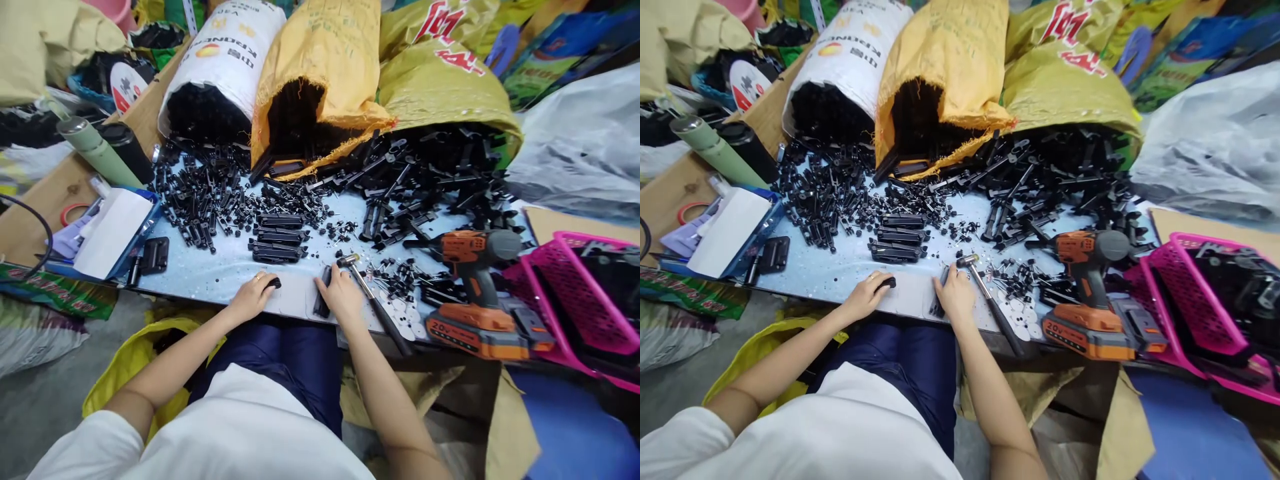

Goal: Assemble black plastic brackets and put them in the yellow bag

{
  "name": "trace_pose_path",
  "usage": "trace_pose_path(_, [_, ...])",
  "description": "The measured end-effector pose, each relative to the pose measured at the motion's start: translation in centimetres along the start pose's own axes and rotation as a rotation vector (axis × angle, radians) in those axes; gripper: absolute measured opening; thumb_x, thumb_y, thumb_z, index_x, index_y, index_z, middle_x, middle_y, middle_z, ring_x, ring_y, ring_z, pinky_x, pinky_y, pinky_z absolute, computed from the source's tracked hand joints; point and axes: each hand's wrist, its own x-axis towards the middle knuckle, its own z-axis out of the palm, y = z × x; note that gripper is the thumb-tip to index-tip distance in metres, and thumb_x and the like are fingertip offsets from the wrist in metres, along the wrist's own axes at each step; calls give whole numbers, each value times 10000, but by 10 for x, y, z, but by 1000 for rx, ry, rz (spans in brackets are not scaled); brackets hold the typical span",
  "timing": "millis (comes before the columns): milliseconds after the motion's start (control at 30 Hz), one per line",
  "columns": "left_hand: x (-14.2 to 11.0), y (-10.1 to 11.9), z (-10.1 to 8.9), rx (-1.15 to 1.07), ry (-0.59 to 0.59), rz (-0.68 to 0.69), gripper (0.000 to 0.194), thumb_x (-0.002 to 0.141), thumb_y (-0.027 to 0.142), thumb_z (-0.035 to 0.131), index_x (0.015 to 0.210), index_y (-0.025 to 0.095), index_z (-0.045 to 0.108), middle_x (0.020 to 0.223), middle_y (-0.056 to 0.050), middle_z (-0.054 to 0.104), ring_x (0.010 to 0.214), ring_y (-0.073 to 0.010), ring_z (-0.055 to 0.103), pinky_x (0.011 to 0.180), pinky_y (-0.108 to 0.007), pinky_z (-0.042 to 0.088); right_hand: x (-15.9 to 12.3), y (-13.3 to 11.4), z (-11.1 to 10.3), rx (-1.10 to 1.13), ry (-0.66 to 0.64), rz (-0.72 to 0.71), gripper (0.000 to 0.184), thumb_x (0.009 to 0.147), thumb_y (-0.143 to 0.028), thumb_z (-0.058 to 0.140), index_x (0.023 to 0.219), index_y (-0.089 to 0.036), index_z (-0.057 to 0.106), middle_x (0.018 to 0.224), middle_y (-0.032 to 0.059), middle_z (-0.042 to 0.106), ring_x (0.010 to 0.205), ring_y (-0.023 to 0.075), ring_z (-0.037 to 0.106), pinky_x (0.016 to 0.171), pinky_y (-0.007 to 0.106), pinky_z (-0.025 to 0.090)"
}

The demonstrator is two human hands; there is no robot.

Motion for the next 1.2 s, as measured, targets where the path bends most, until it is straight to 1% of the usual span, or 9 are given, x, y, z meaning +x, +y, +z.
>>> trace_pose_path(167, [2, 23, 15, -436, 55, -141, 437, 934, 315, 370, 1358, 214, 390, 1115, -80, 554, 506, -41, 536, 513, -219, 498, -30, -38, 1, 830, -281, -100, 609, 919, -551, 245, 1416, -212, 335, 869, 81, 636, 632, 172, 609, 597, 334, 528])
trace_pose_path(267, [3, 36, 16, -454, 159, -71, 450, 906, 312, 450, 1342, 201, 429, 1089, -83, 586, 668, -95, 604, 620, -248, 528, -41, -45, 0, 1089, -321, -64, 600, 914, -542, 309, 1408, -205, 354, 783, 40, 604, 510, 115, 540, 502, 290, 514])
trace_pose_path(400, [2, 48, 7, -306, 240, 86, 335, 899, 265, 476, 1206, 178, 575, 1096, -104, 612, 1032, -199, 568, 907, -365, 479, -40, -35, -1, 1036, -272, -316, 479, 890, -453, 458, 1332, -271, 473, 915, 33, 534, 546, 63, 518, 495, 246, 514])
trace_pose_path(467, [3, 50, 1, -255, 271, 101, 325, 904, 255, 464, 1194, 175, 585, 1058, -103, 616, 1005, -194, 578, 894, -358, 485, -40, -31, -1, 970, -264, -413, 455, 888, -399, 487, 1334, -311, 464, 948, 28, 513, 555, 51, 517, 503, 235, 518])
trace_pose_path(633, [9, 50, -10, -199, 249, 181, 331, 917, 229, 430, 1209, 167, 572, 989, -89, 611, 907, -168, 598, 818, -315, 508, -47, -32, -7, 916, -70, -392, 443, 925, -355, 424, 1365, -309, 420, 956, 41, 536, 576, 69, 537, 520, 245, 521])
trace_pose_path(767, [6, 56, -7, -160, 256, 265, 341, 925, 217, 410, 1226, 155, 557, 1021, -109, 607, 952, -180, 584, 839, -333, 502, -47, -37, -20, 758, -107, -558, 447, 910, -339, 466, 1351, -274, 449, 1010, 70, 572, 705, 117, 583, 634, 284, 539])
trace_pose_path(933, [2, 71, 9, -257, 595, 213, 396, 940, 211, 368, 1323, 181, 465, 1051, -117, 570, 950, -169, 569, 811, -322, 504, -55, -61, -16, 773, 216, -421, 474, 935, -339, 391, 1394, -221, 391, 1027, 114, 579, 774, 158, 584, 658, 306, 534])
trace_pose_path(1100, [10, 69, -1, -268, 492, 371, 399, 925, 181, 405, 1318, 193, 474, 1010, -96, 569, 913, -152, 563, 794, -299, 498, -51, -67, -18, 756, 152, -515, 472, 917, -323, 439, 1378, -223, 415, 1031, 100, 576, 794, 158, 587, 672, 305, 530])
trace_pose_path(1200, [15, 70, -6, -285, 558, 357, 418, 925, 147, 386, 1334, 201, 453, 1041, -96, 550, 929, -147, 552, 795, -289, 493, -49, -69, -20, 739, 265, -469, 480, 927, -329, 409, 1392, -208, 395, 1052, 112, 573, 863, 177, 580, 731, 329, 520])
